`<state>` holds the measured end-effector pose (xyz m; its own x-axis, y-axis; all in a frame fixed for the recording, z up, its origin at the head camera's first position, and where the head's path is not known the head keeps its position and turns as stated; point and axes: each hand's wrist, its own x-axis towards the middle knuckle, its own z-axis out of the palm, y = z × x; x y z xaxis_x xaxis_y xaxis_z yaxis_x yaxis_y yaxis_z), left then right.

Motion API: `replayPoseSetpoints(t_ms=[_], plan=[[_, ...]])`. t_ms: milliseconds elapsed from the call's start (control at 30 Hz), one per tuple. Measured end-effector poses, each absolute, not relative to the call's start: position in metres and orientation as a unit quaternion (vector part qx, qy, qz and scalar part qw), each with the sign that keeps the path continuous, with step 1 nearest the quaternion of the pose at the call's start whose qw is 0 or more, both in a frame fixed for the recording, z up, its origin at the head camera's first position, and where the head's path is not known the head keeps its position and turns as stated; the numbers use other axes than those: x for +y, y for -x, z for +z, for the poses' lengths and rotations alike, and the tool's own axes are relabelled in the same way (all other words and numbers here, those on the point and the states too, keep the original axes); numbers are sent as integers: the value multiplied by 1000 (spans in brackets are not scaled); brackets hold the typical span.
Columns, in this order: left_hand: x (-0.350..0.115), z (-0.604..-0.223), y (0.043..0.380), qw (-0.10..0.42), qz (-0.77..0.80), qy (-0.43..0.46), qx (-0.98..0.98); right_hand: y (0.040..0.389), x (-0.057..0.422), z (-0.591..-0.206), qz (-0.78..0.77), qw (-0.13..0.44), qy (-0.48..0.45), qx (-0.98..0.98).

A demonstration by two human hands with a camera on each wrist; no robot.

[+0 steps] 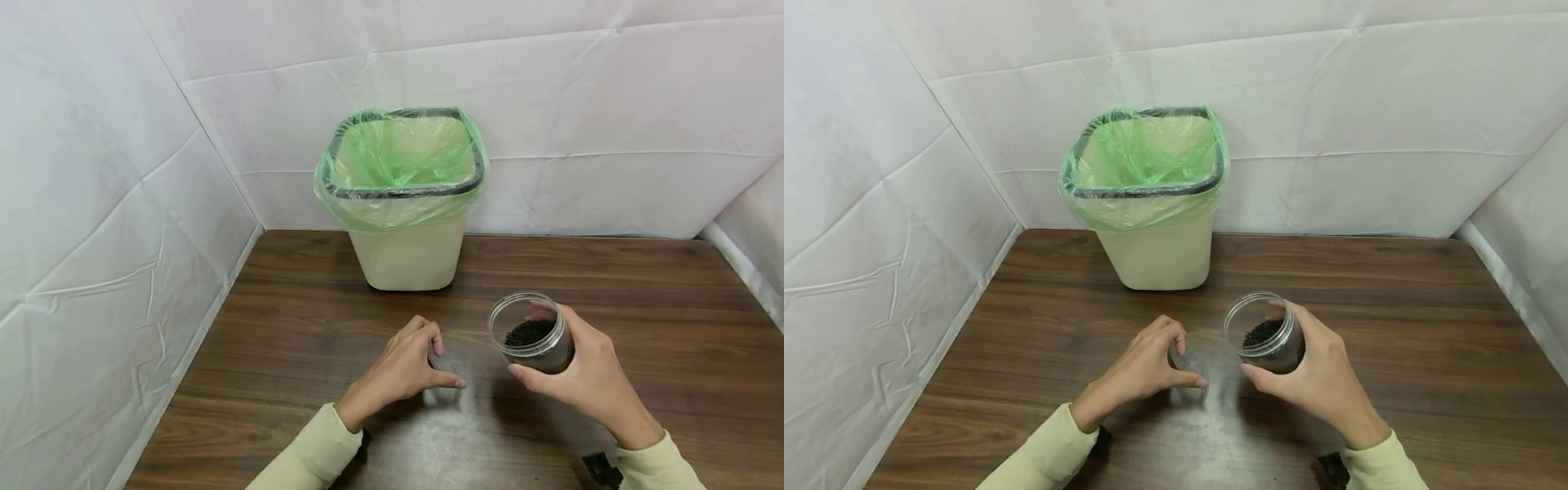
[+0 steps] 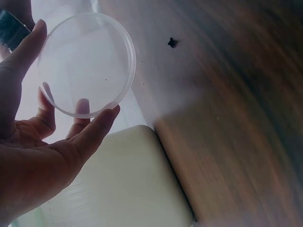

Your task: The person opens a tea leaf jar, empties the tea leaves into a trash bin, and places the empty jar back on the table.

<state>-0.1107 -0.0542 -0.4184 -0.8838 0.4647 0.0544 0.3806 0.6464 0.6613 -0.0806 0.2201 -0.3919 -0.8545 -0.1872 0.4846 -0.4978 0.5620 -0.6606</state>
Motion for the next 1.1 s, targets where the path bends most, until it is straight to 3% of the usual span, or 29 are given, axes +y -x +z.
replayPoseSetpoints(t_ms=[633,1100], plan=[[-61,-423,116,84,316,-240,914,82,221,-390,423,189,-201,-863],[-62,-427,119,136,293,-246,914,82,221,-390,420,192,-196,-865]])
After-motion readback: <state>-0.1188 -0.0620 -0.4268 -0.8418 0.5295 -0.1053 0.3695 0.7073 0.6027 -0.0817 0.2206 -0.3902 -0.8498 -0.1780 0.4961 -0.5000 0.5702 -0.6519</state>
